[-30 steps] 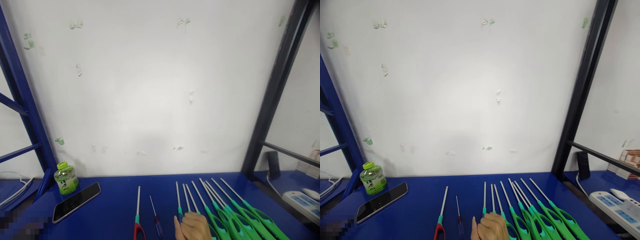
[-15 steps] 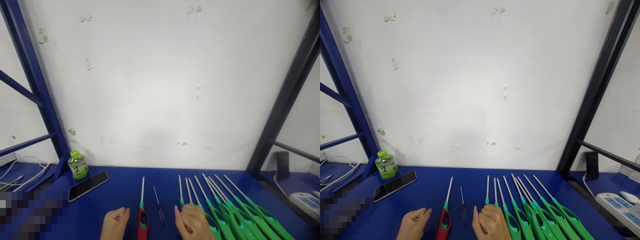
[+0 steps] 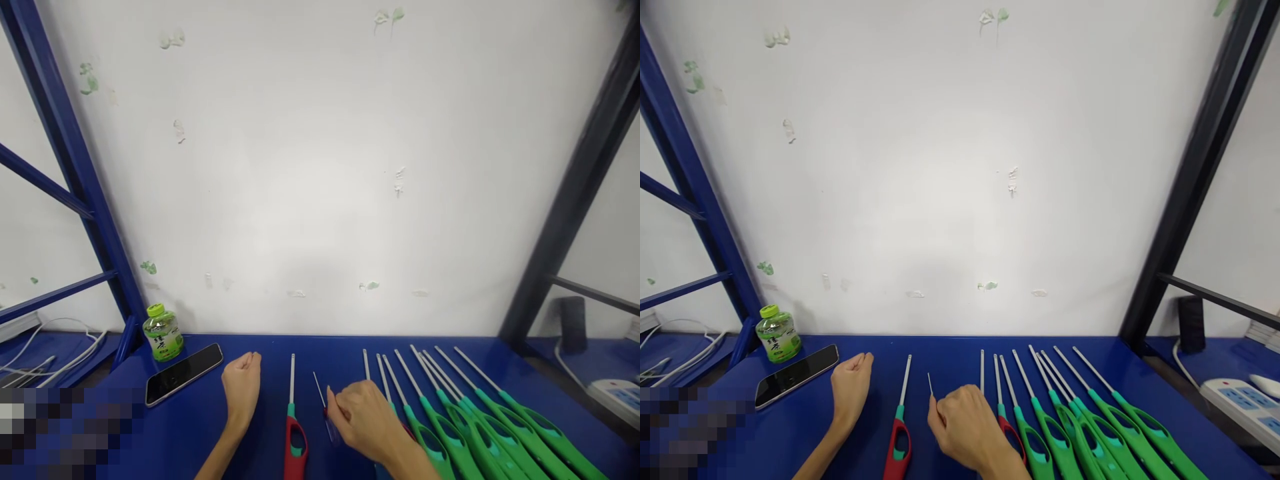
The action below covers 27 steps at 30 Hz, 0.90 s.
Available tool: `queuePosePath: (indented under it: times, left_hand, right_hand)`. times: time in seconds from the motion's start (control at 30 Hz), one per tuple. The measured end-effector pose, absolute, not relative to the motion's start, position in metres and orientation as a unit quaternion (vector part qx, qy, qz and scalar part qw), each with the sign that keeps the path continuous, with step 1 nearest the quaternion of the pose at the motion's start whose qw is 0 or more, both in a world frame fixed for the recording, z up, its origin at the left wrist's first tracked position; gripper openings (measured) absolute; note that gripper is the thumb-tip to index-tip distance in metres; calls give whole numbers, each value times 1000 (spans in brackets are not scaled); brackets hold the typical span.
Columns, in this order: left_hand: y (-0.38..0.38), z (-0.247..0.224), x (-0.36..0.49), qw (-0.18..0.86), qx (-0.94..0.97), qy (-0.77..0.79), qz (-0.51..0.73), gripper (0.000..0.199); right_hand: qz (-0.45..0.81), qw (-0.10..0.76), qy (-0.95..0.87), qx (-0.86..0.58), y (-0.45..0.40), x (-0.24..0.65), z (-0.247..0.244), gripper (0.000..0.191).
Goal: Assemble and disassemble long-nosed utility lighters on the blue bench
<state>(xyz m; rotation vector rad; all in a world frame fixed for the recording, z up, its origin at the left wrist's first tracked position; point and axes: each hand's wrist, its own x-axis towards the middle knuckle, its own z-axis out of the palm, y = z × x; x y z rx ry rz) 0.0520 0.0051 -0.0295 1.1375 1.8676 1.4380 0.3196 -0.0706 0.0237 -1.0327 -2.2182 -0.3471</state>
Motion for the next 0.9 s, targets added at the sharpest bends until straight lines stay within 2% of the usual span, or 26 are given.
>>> queuePosePath:
  times: [0.37,0.63,0.9]
  left_hand:
    - [11,-48,43,166,495,696,493,37]
    - [14,-54,37,132,516,695,483,37]
    - [13,-50,39,110,531,683,489,36]
  right_hand:
    - [-79,160,-874,-451,-84,315,-1,41]
    - [-11,115,-869,-481,-81,323,1,10]
    - [44,122,-877,-462,-84,322,10,23]
